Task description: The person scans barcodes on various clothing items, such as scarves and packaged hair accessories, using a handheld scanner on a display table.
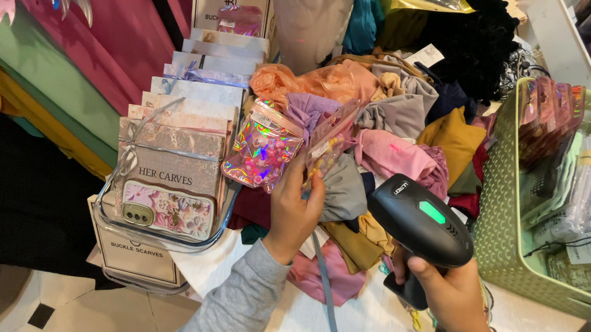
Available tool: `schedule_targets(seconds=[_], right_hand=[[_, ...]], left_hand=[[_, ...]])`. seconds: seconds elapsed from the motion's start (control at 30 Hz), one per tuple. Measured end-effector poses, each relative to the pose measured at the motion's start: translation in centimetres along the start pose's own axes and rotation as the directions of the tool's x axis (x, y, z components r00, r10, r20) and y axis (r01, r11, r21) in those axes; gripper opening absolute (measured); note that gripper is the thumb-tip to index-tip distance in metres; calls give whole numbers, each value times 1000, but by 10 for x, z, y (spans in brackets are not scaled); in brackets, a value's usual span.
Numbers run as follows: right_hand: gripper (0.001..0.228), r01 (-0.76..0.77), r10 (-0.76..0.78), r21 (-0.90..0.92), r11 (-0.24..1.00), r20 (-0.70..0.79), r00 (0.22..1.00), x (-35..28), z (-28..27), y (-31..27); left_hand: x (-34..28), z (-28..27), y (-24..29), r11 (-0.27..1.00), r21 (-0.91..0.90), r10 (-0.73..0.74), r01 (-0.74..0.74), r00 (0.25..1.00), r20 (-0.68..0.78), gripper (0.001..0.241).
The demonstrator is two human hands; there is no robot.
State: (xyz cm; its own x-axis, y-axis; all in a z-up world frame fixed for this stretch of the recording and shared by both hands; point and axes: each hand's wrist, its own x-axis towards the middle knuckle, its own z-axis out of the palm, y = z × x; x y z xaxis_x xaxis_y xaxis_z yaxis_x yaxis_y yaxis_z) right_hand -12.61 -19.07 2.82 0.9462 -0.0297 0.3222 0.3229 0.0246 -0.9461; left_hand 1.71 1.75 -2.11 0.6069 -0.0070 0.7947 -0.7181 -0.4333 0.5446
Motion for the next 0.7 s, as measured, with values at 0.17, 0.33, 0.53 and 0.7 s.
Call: schedule_targets(seconds=[0.17, 0.33, 0.53, 0.7], right_hand=[[61, -22, 25, 69, 997, -49, 998, 1, 0, -1], [72, 3, 7, 64, 998, -159, 987, -1, -2, -2], [59, -398, 280, -490, 776, -298, 913, 5, -19, -6], [68, -37, 151, -797, 603, 69, 986, 15, -22, 50]], left_hand=[[5, -2, 4, 1000, -22, -6, 6, 1000, 20, 40], [7, 0, 2, 995, -78, -56, 61, 996, 73, 46], [14, -6, 8, 991, -83, -107, 104, 994, -26, 25], [3, 5, 14, 949, -163, -287, 270, 954, -88, 42]])
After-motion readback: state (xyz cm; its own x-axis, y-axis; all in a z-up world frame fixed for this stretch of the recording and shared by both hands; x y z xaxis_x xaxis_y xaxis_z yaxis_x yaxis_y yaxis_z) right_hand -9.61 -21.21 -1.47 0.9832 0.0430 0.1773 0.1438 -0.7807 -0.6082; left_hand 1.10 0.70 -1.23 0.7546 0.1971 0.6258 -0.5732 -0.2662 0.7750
